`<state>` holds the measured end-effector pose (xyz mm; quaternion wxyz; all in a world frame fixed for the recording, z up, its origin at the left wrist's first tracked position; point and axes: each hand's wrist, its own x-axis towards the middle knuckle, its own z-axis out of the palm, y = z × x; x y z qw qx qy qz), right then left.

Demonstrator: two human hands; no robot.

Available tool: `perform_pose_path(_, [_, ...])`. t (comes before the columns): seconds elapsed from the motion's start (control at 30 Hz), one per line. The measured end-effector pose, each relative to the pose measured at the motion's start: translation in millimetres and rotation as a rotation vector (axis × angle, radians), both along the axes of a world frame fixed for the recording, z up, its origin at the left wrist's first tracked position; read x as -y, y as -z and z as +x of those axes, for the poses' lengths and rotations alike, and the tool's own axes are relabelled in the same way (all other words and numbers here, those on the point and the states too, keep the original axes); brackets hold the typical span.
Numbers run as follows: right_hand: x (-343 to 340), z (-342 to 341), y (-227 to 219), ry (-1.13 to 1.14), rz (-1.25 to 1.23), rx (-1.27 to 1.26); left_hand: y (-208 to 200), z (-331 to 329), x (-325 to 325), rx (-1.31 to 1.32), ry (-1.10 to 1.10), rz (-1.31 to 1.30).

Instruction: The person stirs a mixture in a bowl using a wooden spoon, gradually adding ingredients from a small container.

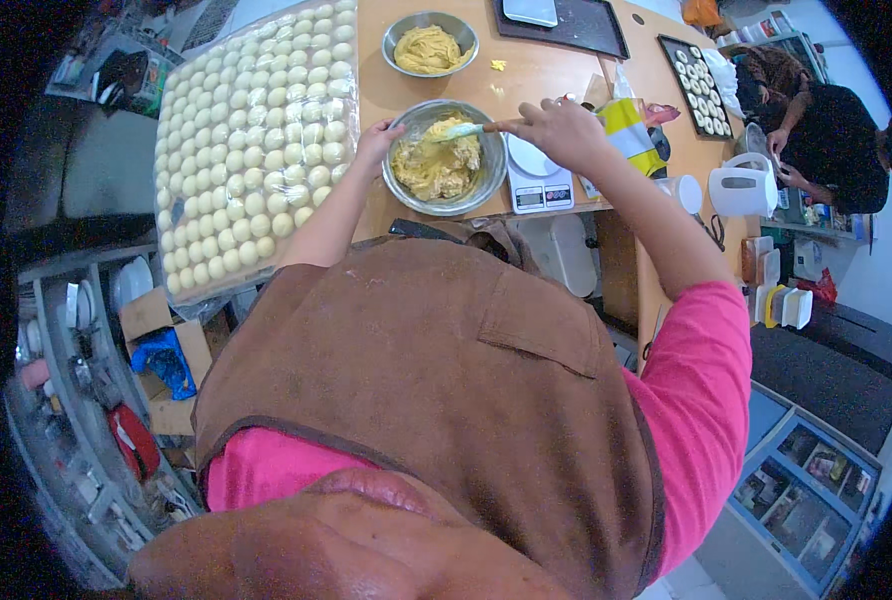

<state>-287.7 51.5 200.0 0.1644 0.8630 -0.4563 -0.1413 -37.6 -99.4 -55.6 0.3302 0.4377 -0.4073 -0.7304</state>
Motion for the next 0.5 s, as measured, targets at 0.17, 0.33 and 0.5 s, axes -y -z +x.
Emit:
perform_pose_path(0.17, [11,5,18,0.232,0.168,-0.034,-3,-5,-1,0.002,0.012,-0.005])
perform_pose_path(0.33, [4,0,20,0.564,0.503,0.061,-10,-5,-12,0.092,-0.119,-0.059])
perform_pose_path(0.5, [-11,4,8,0.631,0.679,0.162,-9,-9,-23,0.087,-0.219,-0.032])
